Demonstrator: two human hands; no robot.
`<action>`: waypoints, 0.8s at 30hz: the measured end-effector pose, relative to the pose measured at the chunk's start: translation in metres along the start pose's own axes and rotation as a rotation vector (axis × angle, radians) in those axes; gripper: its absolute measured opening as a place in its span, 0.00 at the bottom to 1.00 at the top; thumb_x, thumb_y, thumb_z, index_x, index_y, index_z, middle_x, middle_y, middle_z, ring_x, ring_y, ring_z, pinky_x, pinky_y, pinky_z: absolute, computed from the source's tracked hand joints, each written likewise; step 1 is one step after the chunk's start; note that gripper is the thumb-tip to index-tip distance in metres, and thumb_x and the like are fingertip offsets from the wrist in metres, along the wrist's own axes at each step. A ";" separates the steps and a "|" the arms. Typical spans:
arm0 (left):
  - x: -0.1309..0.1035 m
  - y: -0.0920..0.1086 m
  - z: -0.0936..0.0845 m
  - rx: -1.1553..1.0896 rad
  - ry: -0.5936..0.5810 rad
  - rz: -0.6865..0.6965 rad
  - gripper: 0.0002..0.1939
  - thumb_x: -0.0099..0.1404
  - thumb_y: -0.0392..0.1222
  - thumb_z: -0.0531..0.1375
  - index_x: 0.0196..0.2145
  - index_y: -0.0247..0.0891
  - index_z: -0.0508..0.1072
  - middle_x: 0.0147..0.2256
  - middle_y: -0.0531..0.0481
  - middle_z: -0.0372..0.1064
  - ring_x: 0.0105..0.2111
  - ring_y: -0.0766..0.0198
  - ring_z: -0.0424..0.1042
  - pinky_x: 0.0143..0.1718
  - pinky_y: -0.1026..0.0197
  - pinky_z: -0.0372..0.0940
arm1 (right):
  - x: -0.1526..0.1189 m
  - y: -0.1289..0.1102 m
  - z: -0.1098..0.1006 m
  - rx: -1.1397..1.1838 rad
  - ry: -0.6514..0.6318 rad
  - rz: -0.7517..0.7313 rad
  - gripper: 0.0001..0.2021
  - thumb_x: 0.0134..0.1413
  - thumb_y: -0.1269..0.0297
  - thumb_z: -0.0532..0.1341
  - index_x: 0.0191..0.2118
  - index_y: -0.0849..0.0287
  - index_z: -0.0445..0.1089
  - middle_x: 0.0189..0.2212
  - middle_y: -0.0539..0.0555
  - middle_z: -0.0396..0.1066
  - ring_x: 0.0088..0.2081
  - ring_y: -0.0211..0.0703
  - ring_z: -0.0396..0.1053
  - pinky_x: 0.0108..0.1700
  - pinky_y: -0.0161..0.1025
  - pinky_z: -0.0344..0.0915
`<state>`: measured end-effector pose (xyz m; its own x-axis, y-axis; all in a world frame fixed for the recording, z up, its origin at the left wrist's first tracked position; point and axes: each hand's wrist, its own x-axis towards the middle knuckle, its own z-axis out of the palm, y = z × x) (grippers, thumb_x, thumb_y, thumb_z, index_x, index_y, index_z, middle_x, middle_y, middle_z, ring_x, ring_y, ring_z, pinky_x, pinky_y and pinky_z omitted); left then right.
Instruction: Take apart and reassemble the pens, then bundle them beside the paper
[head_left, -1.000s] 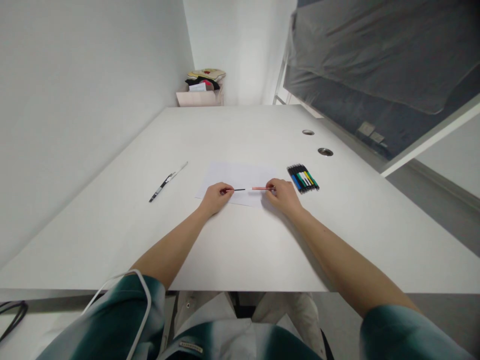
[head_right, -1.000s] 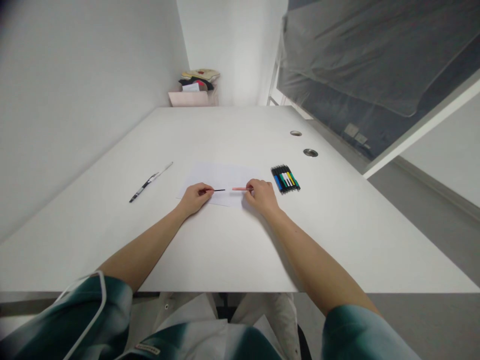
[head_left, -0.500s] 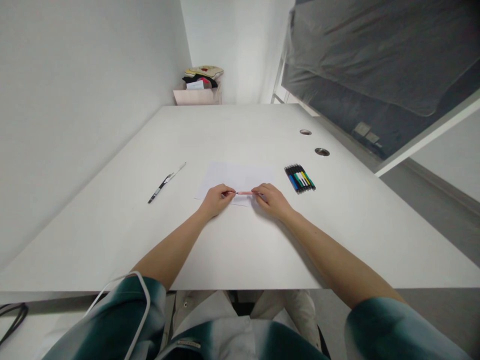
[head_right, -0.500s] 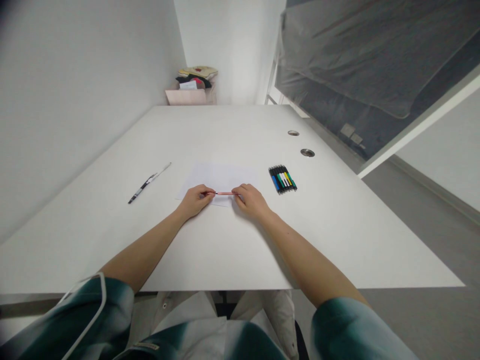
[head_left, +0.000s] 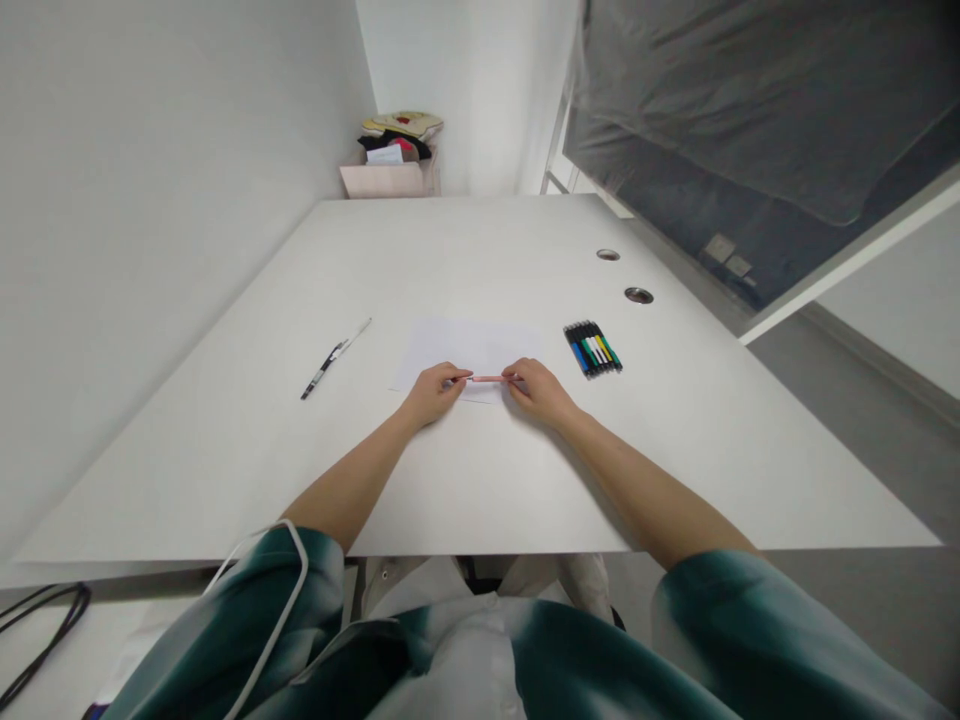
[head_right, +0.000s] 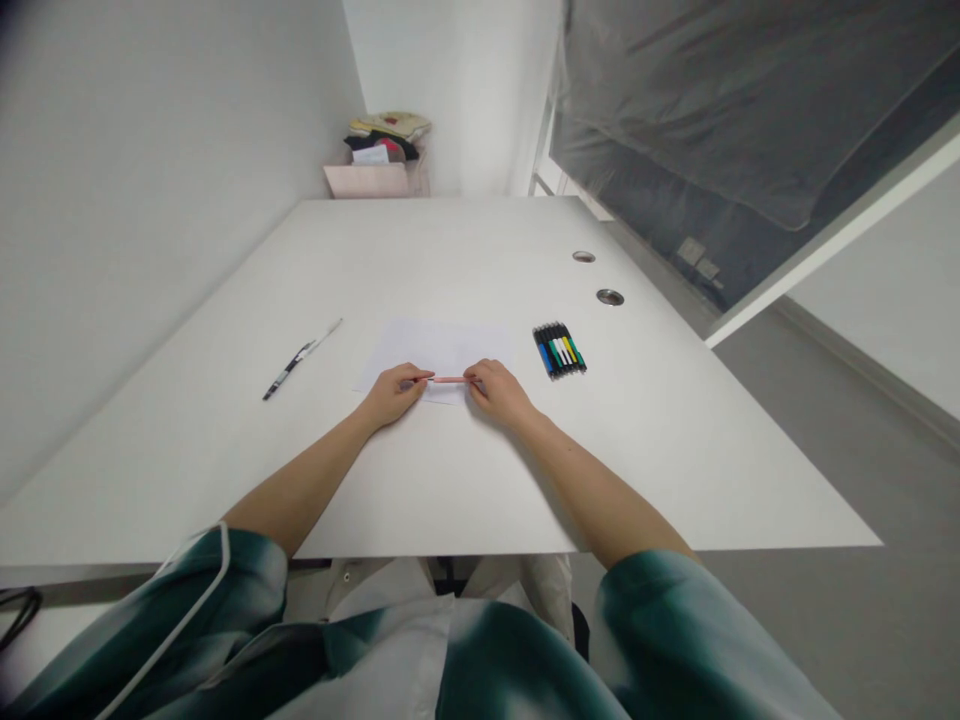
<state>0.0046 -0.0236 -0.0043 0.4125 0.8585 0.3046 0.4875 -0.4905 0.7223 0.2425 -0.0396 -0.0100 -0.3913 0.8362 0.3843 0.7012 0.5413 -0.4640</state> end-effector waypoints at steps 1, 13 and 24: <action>0.000 0.001 0.000 -0.009 -0.007 -0.010 0.13 0.63 0.40 0.57 0.42 0.37 0.78 0.36 0.46 0.75 0.38 0.63 0.73 0.43 0.59 0.66 | 0.000 0.000 0.000 -0.003 -0.001 -0.004 0.11 0.52 0.72 0.55 0.40 0.59 0.71 0.36 0.58 0.71 0.41 0.49 0.67 0.45 0.44 0.64; 0.003 -0.003 0.001 -0.159 0.023 -0.131 0.08 0.58 0.43 0.61 0.32 0.35 0.74 0.31 0.48 0.75 0.33 0.63 0.73 0.40 0.59 0.68 | -0.001 -0.002 0.001 0.026 0.005 0.012 0.12 0.53 0.70 0.56 0.44 0.61 0.69 0.37 0.59 0.72 0.37 0.47 0.68 0.42 0.43 0.65; 0.002 0.003 -0.001 -0.186 0.008 -0.120 0.09 0.59 0.43 0.60 0.34 0.35 0.76 0.35 0.46 0.77 0.37 0.60 0.75 0.45 0.56 0.68 | 0.000 -0.006 -0.004 -0.051 -0.050 0.026 0.11 0.60 0.67 0.53 0.41 0.60 0.73 0.36 0.59 0.73 0.39 0.46 0.69 0.43 0.41 0.63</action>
<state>0.0063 -0.0230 -0.0008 0.3535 0.9107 0.2138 0.3825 -0.3493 0.8554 0.2406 -0.0429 -0.0037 -0.4014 0.8538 0.3317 0.7403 0.5156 -0.4314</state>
